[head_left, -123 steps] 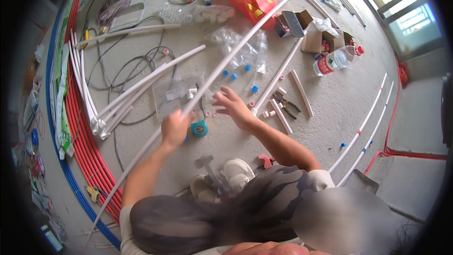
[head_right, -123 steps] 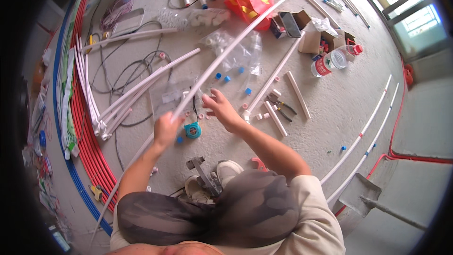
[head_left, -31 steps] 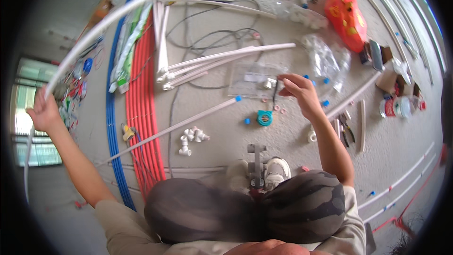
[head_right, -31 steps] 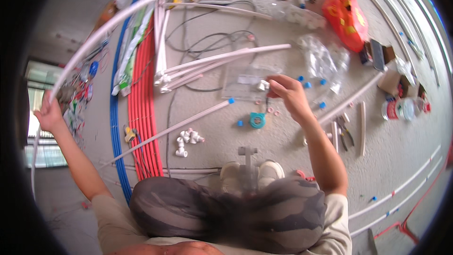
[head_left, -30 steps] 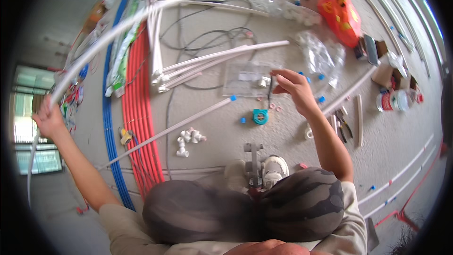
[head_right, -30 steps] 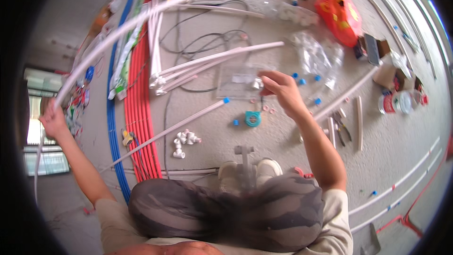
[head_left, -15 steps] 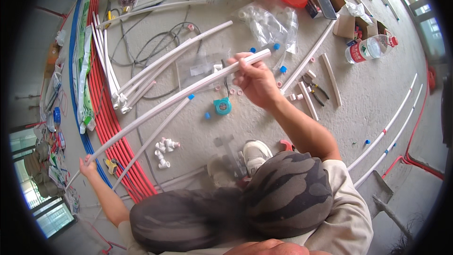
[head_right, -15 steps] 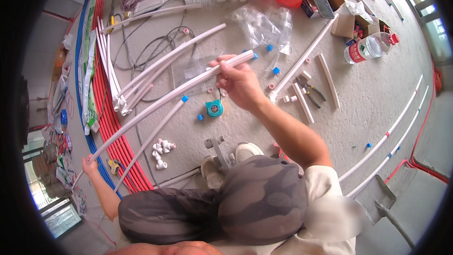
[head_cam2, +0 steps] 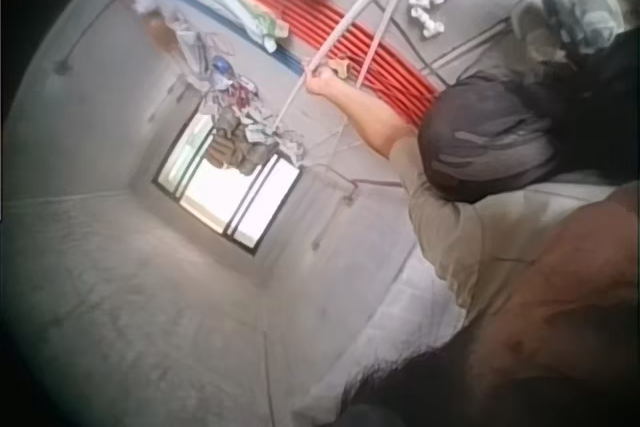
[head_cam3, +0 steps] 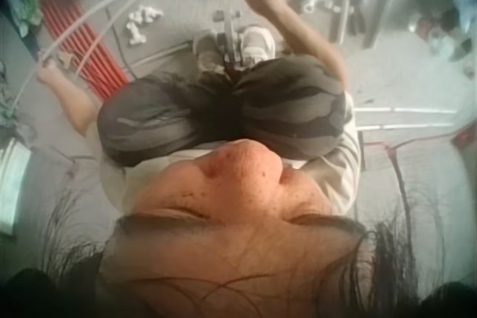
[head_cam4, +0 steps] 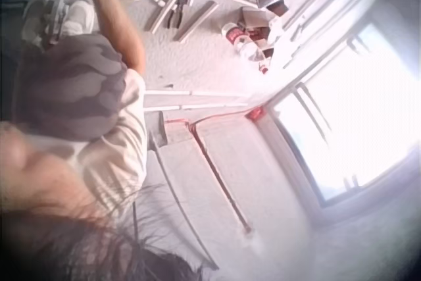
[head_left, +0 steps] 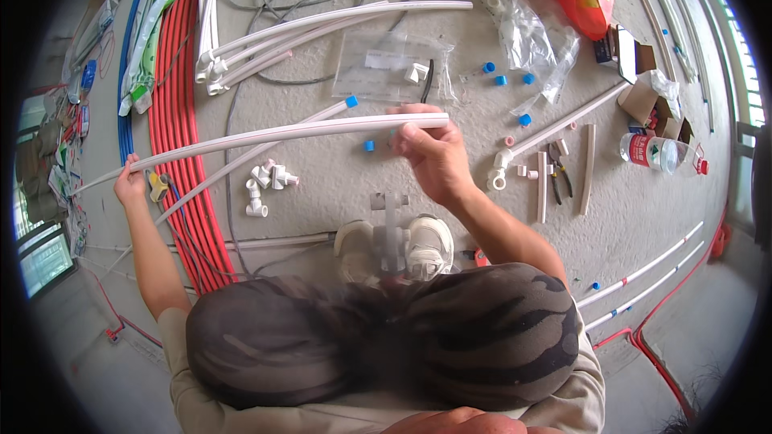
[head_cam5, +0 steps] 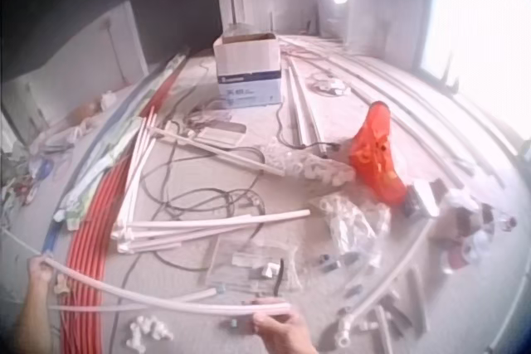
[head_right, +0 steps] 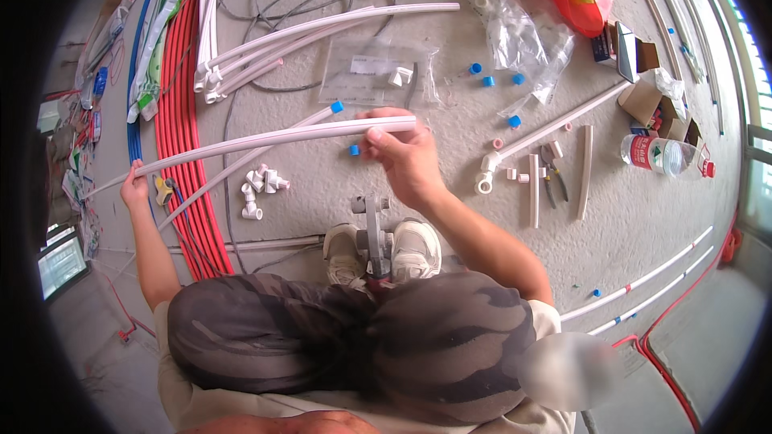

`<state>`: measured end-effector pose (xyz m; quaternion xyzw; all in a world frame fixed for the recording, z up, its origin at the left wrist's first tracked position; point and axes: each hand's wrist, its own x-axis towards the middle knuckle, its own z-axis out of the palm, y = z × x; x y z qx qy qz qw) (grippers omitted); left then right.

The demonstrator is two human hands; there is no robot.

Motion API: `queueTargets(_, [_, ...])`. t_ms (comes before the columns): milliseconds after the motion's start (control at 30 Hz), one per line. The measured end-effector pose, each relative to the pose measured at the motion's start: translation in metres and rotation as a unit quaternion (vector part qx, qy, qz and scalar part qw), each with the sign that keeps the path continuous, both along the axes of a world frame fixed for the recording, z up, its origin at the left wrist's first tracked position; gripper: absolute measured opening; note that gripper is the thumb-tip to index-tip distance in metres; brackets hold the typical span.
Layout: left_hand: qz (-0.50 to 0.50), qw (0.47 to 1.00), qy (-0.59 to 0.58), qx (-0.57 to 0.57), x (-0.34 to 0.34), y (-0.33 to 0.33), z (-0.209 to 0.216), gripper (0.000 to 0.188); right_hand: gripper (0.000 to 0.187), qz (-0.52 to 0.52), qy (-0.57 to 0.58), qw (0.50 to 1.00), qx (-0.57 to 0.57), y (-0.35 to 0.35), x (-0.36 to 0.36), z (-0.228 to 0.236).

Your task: The person assembles white PVC pipes and fittings by hand. They connect pipes to elbow joints and T-joints, forming a larger structure on the floor.

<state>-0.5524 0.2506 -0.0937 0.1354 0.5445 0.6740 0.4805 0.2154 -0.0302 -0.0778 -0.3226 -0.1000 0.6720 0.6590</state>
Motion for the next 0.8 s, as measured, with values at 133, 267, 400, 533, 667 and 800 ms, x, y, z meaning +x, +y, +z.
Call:
queueTargets(133, [-0.015,0.995,0.080,-0.055,-0.047,-0.009,0.020,0.038,0.027,-0.068,-0.037,0.997,-0.023,0.004,0.004,-0.002])
queueTargets(267, [-0.012,0.988,0.079,-0.133,0.000,-0.020,-0.025,0.037,0.030,-0.042,-0.117,0.992,-0.009,0.002,0.007,-0.009])
queueTargets(400, [0.026,0.970,0.156,-0.184,-0.001,-0.037,-0.011,0.037,0.029,-0.009,-0.148,0.989,0.002,0.006,0.009,-0.011])
queueTargets(533, [-0.067,0.785,0.601,-0.131,0.186,-0.064,-0.033,0.045,0.027,0.009,-0.236,0.971,-0.040,0.003,0.008,-0.017])
queueTargets(667, [-0.461,0.606,0.641,0.097,0.404,-0.126,0.048,0.048,0.026,0.032,-0.271,0.960,-0.059,0.000,0.010,-0.016])
queueTargets(800, [-0.582,0.476,0.629,0.197,0.504,-0.171,0.069,0.044,0.031,0.049,-0.286,0.956,-0.048,0.000,0.010,-0.020])
